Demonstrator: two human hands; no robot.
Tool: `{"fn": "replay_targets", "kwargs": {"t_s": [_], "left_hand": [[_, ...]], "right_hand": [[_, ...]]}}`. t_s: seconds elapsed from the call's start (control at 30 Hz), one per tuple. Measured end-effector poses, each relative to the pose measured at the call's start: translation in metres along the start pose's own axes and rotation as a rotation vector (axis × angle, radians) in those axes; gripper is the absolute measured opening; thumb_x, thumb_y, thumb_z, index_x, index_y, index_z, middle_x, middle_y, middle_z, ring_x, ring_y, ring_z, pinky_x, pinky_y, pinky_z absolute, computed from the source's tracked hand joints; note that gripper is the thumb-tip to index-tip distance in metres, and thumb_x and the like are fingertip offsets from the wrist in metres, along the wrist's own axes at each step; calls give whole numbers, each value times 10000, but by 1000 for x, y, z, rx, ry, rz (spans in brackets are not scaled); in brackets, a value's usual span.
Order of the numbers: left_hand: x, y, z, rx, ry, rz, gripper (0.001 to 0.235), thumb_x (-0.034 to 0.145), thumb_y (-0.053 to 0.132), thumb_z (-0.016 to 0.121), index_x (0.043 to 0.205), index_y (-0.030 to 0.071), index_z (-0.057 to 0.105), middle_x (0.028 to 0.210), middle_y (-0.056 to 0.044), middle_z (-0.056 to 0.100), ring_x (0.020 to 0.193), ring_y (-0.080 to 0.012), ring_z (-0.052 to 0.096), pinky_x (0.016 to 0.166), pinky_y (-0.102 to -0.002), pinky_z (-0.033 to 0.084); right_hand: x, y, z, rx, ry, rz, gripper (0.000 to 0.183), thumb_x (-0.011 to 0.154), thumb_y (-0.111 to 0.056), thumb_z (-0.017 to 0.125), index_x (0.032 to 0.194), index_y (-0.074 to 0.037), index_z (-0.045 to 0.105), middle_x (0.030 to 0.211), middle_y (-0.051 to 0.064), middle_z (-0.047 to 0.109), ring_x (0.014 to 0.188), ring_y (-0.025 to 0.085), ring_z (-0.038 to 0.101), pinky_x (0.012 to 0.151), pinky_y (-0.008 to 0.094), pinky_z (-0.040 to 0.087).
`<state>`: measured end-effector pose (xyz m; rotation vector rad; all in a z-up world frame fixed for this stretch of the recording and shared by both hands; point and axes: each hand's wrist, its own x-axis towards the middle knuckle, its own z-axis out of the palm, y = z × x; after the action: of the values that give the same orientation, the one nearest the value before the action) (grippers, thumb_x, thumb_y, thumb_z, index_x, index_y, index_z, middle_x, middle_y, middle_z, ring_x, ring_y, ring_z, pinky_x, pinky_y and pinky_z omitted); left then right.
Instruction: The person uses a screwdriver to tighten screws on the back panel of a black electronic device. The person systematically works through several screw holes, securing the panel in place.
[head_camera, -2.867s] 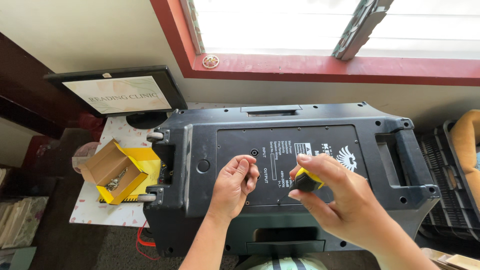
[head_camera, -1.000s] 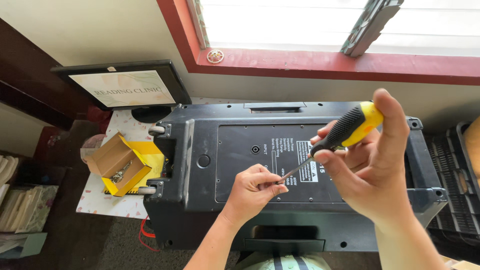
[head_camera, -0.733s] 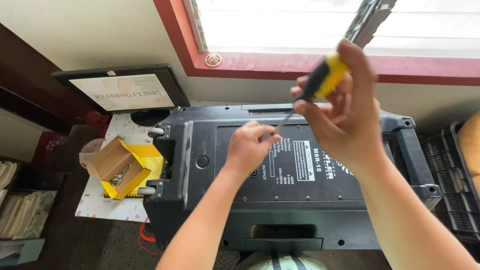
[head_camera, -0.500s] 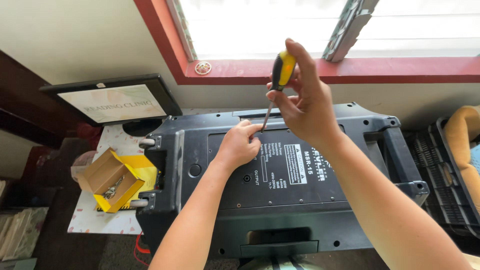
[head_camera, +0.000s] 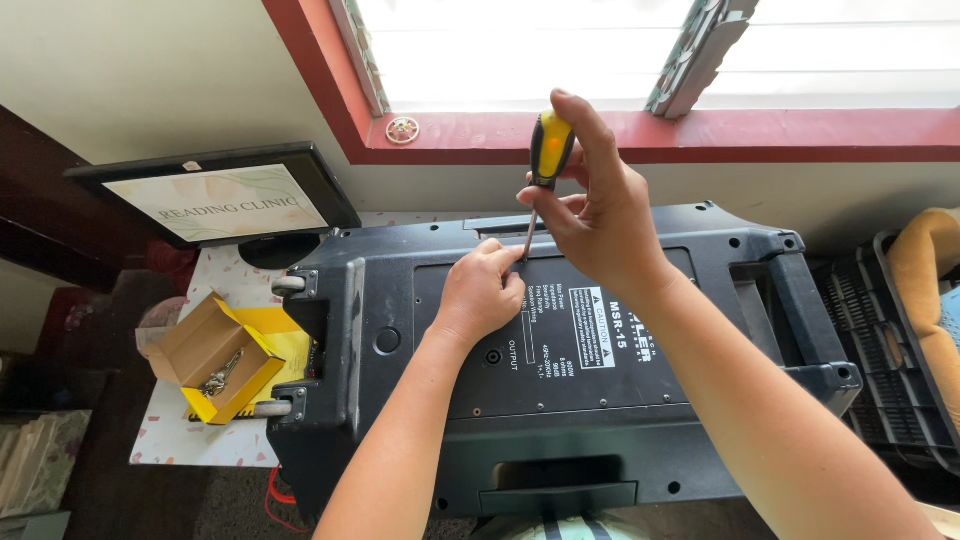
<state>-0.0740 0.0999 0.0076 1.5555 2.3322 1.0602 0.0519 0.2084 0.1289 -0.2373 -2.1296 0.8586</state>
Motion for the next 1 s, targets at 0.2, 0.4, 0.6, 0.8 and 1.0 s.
{"fn": "replay_targets", "kwargs": {"t_s": [0.2,0.4,0.6,0.8,1.0], "left_hand": [[7,2,13,-201,149,-229,199,869,498,757,967,336,819,762,84,531,653,-136,574,638,-364,473],[6,-2,19,-147,109,-192,186,978,374,623,1067,355,785,858,102,619,810,-191,681,690,-389,498],[3,3,13,-112,74,-162,267,1013,365,551,1142,294,774,860,57,633,825,-241,673,661,-437,498],[3,13,8,-152,147,-257,179,926,471,693,937,293,700,708,68,611,686,-204,639,648,-423,491],[3,7,11,-142,133,-184,201,983,385,622,1062,279,774,822,54,640,778,-239,662,630,-433,500]], "right_hand": [[4,4,1,-199,28,-133,815,893,-534,803,1430,-183,301,977,83,610,599,203,619,557,309,523],[16,-31,-23,57,-244,14,825,936,29,632,1601,-219,213,1280,107,655,1175,246,693,1048,417,573],[13,-10,-7,-172,-73,-112,720,923,-150,852,1493,-213,417,1167,64,606,779,165,525,722,311,569],[24,-31,-16,96,-219,127,691,921,90,622,1470,-214,332,1095,66,623,963,160,708,958,328,633],[12,4,-1,-250,14,-58,853,910,-483,837,1522,-188,322,1108,92,562,709,249,486,662,393,485]]}}
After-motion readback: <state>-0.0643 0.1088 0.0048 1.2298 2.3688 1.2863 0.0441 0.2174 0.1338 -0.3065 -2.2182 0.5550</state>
